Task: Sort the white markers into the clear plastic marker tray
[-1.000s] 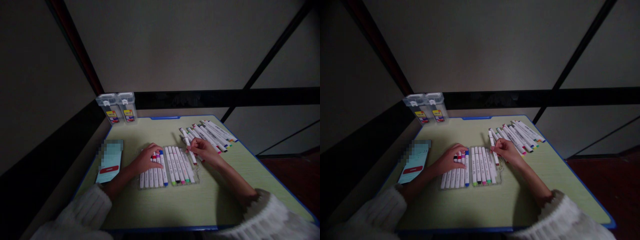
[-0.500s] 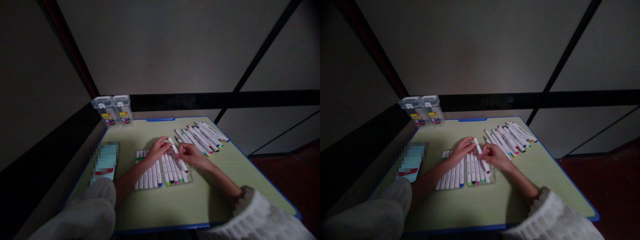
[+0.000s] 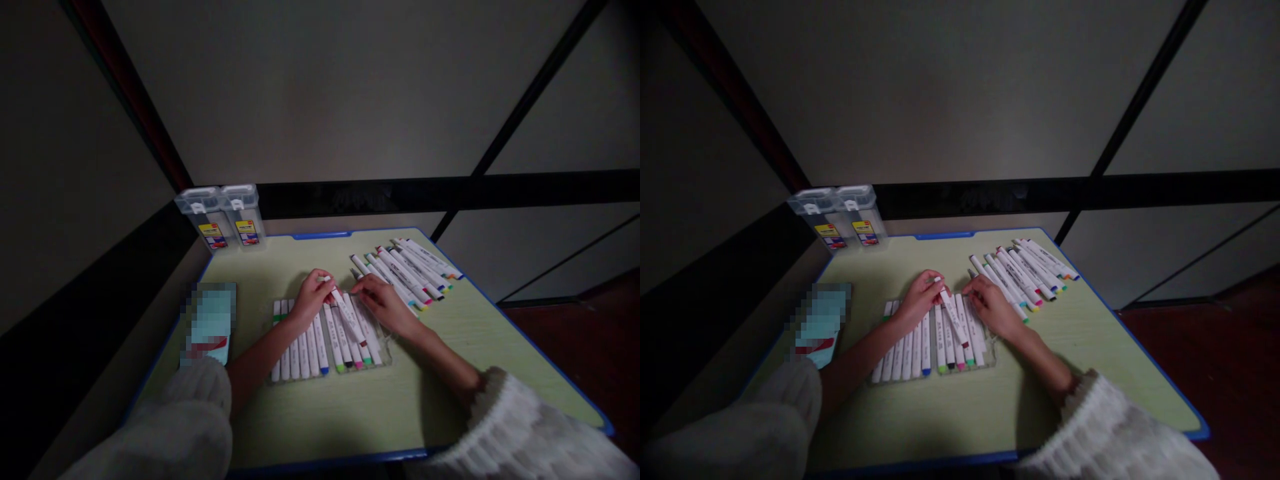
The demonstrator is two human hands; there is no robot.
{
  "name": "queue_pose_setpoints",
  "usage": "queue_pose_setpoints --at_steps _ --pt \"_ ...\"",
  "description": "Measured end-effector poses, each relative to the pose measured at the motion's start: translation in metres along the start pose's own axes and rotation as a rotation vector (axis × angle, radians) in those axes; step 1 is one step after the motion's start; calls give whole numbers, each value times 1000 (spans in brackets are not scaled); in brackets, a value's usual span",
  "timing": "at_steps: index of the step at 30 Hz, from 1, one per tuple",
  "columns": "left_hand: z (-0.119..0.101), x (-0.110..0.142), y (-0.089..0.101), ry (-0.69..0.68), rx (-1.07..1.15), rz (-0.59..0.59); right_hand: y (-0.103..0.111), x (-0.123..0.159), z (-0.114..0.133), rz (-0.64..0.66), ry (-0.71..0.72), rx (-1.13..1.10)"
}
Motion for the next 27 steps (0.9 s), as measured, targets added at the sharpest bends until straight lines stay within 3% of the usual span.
queue_pose_setpoints --at_steps 11,27 --pt "-5 1 -2 8 -31 42 -12 -4 -2 -5 41 230" --pt "-4 2 -3 9 -63 50 -15 -3 3 53 21 261"
Point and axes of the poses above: each hand's wrist, its own x-axis away from the middle knuckle, its own y-axis out of the back of the hand, z = x × y, the point moved 2 cm from there along -x, towards the middle knuckle, and after that the axes turned 11 degrees about -y, right-handed, at the moved point
